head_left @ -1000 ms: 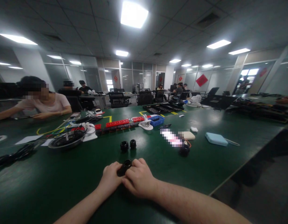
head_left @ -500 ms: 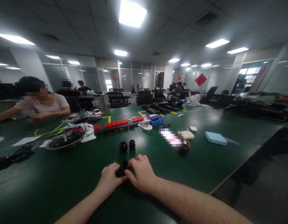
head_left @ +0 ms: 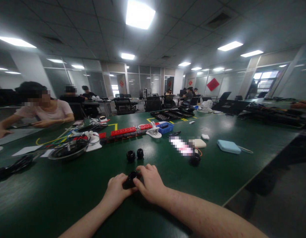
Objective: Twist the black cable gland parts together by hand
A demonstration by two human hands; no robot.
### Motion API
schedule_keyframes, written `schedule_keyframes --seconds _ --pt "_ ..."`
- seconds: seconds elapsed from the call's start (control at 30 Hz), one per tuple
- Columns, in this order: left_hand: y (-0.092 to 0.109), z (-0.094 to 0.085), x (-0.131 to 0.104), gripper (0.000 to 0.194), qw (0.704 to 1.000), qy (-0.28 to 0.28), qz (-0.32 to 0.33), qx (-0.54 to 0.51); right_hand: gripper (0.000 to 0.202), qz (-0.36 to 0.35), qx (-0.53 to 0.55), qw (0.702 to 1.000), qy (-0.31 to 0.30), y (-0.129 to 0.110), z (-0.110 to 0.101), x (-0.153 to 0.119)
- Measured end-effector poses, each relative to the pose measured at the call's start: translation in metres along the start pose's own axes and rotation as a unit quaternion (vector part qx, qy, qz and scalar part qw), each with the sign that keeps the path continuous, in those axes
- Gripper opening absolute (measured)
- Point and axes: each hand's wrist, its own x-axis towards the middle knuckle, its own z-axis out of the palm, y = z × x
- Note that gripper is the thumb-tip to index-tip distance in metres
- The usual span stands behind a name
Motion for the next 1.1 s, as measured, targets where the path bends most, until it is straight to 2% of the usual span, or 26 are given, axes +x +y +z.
schedule_keyframes --seconds 0.77,1.1 --pt "0.0078 -0.0044 -0.0042 0.031 1.0 -0.018 -0.006 0.01 0.024 -0.018 0.003 1.0 -0.004 0.0016 0.0068 0.0057" --pt "0.0099 -0.007 -0.0059 0.021 0.999 -0.04 0.017 -0.003 0.03 -0.037 0.027 0.999 -0.025 0.0014 0.0052 0.0067"
